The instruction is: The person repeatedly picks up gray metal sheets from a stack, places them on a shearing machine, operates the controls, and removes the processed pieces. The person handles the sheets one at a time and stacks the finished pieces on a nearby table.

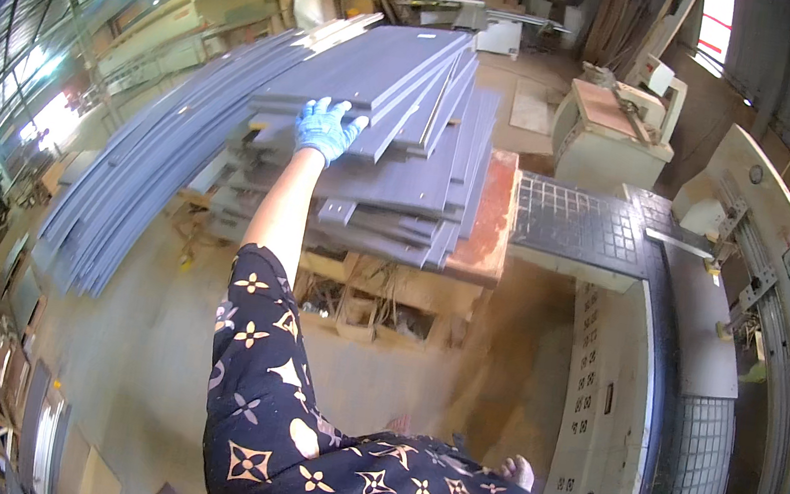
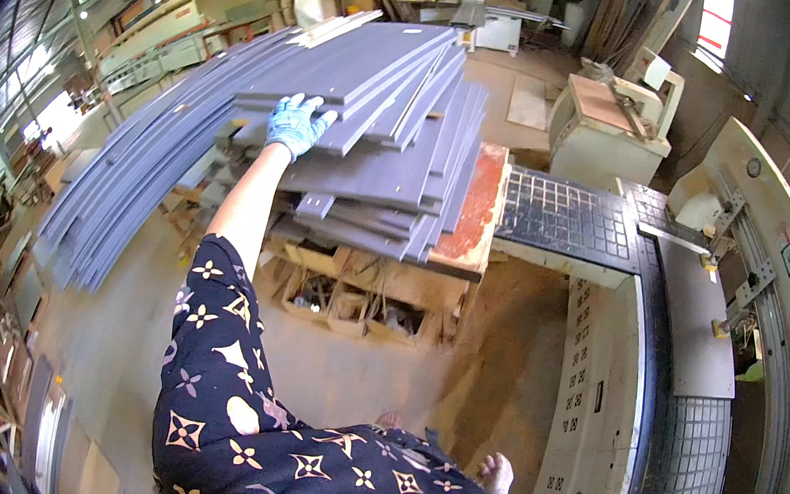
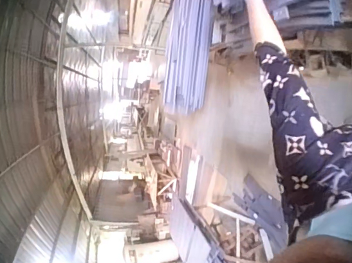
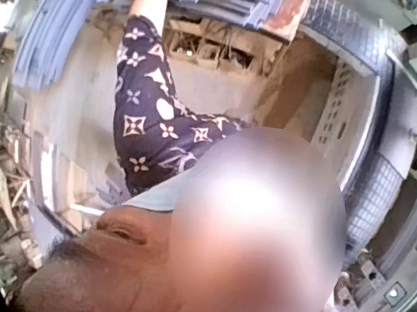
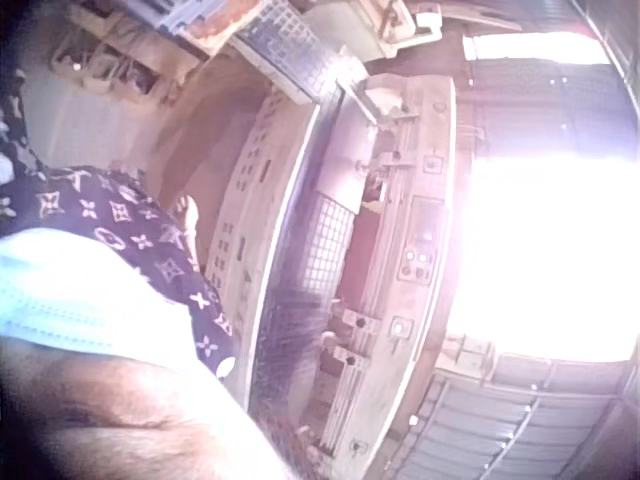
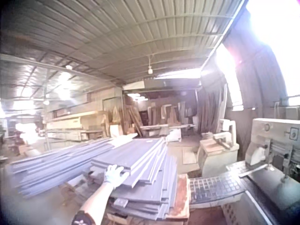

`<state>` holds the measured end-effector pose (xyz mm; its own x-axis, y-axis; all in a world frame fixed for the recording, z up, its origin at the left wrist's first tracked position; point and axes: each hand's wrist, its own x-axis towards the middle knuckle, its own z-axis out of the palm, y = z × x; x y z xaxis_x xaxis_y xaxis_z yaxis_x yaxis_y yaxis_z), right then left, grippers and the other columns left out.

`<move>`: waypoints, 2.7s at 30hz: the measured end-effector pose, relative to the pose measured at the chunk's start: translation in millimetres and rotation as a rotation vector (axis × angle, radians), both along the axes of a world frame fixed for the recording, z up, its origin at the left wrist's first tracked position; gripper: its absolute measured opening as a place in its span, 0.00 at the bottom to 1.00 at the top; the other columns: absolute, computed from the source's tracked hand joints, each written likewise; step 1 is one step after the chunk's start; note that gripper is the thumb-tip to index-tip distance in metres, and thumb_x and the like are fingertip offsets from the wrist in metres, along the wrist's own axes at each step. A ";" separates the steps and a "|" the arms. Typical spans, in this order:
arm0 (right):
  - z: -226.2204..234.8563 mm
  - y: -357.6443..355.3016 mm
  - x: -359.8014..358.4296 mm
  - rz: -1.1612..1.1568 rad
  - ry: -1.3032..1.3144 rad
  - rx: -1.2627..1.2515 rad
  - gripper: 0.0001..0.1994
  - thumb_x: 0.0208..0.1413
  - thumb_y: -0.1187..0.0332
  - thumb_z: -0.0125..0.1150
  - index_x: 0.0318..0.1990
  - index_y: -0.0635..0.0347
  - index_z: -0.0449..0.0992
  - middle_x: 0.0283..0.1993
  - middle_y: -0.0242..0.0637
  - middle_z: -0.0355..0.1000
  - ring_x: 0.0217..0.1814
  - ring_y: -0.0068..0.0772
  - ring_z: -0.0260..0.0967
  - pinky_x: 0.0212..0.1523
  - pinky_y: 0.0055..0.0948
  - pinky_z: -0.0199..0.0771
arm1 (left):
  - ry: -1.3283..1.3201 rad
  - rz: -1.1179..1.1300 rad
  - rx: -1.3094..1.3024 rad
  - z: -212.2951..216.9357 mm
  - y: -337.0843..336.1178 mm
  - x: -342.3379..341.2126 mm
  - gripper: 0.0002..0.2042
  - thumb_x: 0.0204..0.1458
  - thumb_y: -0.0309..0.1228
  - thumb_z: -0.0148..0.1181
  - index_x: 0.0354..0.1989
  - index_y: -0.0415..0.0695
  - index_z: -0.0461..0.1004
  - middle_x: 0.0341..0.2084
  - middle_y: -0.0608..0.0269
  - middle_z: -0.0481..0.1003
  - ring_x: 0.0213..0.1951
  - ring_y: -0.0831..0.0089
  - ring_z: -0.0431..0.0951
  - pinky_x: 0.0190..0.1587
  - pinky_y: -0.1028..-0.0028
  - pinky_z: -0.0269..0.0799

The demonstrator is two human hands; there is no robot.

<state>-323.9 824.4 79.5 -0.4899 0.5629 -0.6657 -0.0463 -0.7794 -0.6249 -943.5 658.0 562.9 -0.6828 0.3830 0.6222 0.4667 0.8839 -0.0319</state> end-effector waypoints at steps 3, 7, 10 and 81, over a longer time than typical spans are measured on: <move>3.7 -13.5 -19.1 0.003 0.046 0.033 0.12 0.55 0.62 0.51 0.22 0.45 0.57 0.18 0.25 0.52 0.15 0.22 0.47 0.15 0.26 0.45 | -0.062 -0.010 -0.062 12.9 25.3 -34.6 0.28 0.48 0.59 0.49 0.52 0.55 0.70 0.55 0.56 0.64 0.57 0.57 0.60 0.60 0.60 0.53; 3.2 -31.4 -42.8 -0.073 -0.020 -0.023 0.09 0.54 0.61 0.53 0.26 0.46 0.61 0.21 0.24 0.56 0.19 0.21 0.51 0.18 0.23 0.50 | -0.107 -0.037 -0.173 52.4 9.2 -31.7 0.28 0.44 0.62 0.50 0.37 0.50 0.77 0.34 0.54 0.77 0.39 0.58 0.76 0.43 0.61 0.71; 27.9 -7.9 -68.5 -0.082 -0.056 0.001 0.07 0.54 0.61 0.53 0.28 0.47 0.62 0.23 0.25 0.58 0.22 0.22 0.53 0.21 0.23 0.53 | -0.065 -0.139 -0.228 45.1 65.1 -50.8 0.32 0.42 0.66 0.47 0.29 0.47 0.79 0.26 0.51 0.77 0.31 0.56 0.78 0.34 0.60 0.73; 537.9 86.2 -432.7 0.686 0.499 0.237 0.22 0.50 0.68 0.63 0.52 0.63 0.66 0.47 0.42 0.70 0.47 0.29 0.69 0.50 0.26 0.68 | -1.128 -0.752 1.191 31.6 -159.1 1.7 0.26 0.55 0.43 0.51 0.58 0.40 0.61 0.53 0.53 0.67 0.53 0.65 0.68 0.54 0.69 0.64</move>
